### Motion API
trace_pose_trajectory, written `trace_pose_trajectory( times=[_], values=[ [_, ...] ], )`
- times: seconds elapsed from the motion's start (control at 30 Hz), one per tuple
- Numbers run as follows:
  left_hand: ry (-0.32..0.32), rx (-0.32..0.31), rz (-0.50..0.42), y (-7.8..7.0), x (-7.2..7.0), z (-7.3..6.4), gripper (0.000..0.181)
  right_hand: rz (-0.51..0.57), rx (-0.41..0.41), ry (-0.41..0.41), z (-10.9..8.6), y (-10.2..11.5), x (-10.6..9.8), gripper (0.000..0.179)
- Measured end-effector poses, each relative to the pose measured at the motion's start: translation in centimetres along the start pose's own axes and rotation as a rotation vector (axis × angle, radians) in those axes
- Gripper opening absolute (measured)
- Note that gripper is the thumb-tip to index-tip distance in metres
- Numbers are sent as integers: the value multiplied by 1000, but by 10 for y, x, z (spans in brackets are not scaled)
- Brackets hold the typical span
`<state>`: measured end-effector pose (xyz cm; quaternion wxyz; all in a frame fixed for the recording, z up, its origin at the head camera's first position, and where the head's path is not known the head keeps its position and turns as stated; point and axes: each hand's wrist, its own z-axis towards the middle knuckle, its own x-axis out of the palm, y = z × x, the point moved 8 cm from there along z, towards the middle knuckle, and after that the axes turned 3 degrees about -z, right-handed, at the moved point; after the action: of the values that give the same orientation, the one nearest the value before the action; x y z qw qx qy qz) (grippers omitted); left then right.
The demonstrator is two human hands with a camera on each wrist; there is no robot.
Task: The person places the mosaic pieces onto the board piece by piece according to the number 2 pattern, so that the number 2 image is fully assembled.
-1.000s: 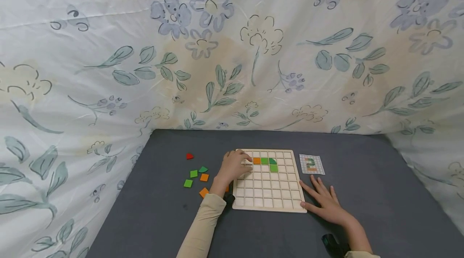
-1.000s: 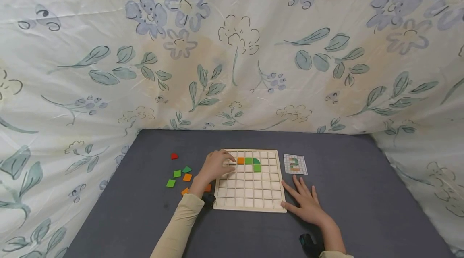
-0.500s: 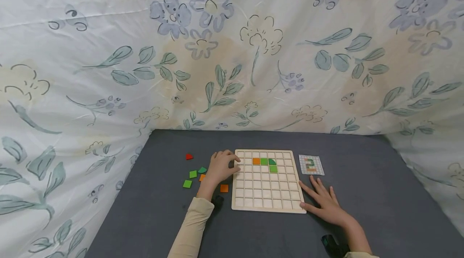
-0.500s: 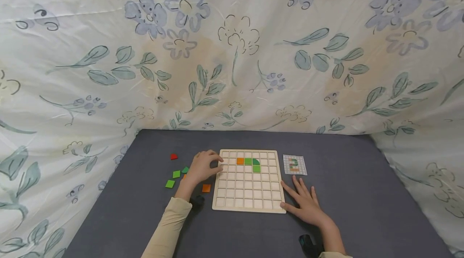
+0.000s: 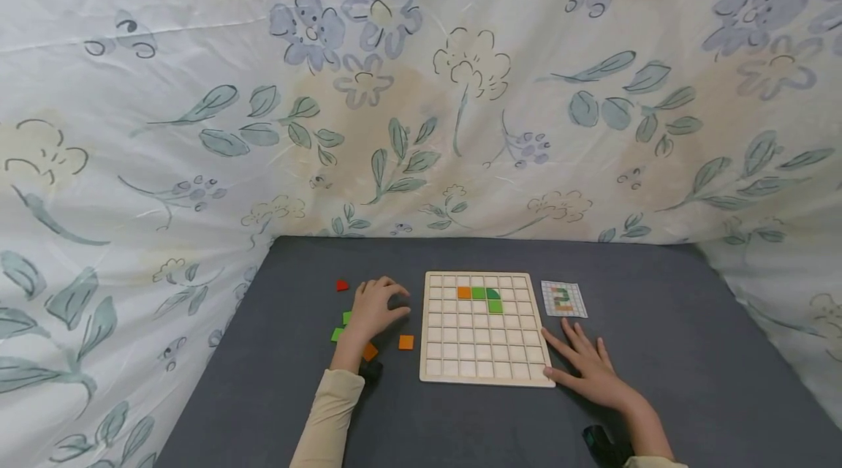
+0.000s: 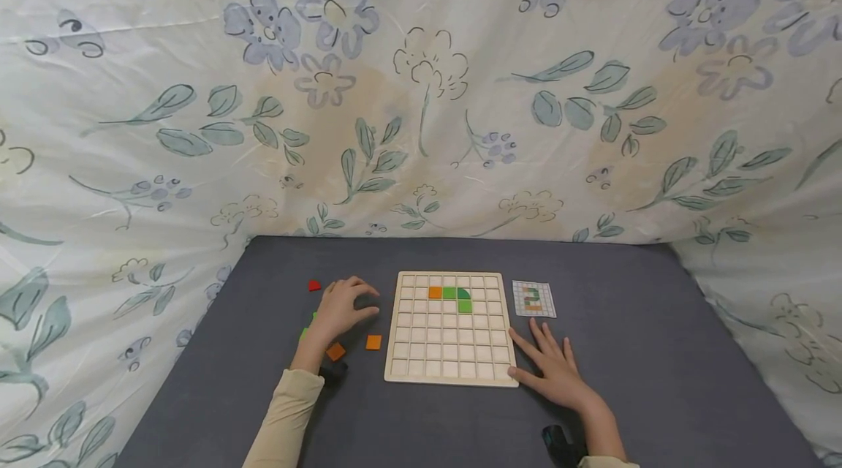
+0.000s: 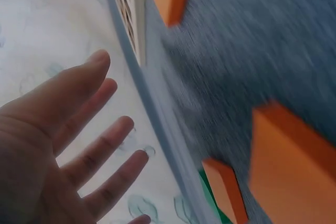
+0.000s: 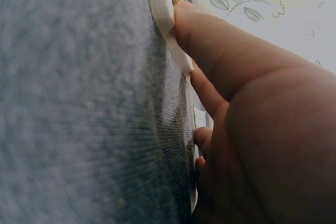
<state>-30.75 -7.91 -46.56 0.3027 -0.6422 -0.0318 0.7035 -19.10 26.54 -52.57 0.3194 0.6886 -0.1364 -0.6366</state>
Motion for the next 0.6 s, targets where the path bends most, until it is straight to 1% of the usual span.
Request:
trace_pose_trajectory(
  times=[0.1, 0.23, 0.4, 0.6],
  values=[
    [-14, -19, 10, 9, -4, -3, 25, -6, 2, 1, 0, 0, 0, 67],
    [-25, -53, -8, 21, -7, -7, 26, -10, 2, 0, 0, 0, 0, 67],
    [-15, -97, -4, 33, -9, -11, 27, -11, 0, 1, 0, 0, 1, 67],
    [-22, -111, -2, 44, -13, -15, 27, -16, 2, -1, 1, -1, 0, 67]
  ],
)
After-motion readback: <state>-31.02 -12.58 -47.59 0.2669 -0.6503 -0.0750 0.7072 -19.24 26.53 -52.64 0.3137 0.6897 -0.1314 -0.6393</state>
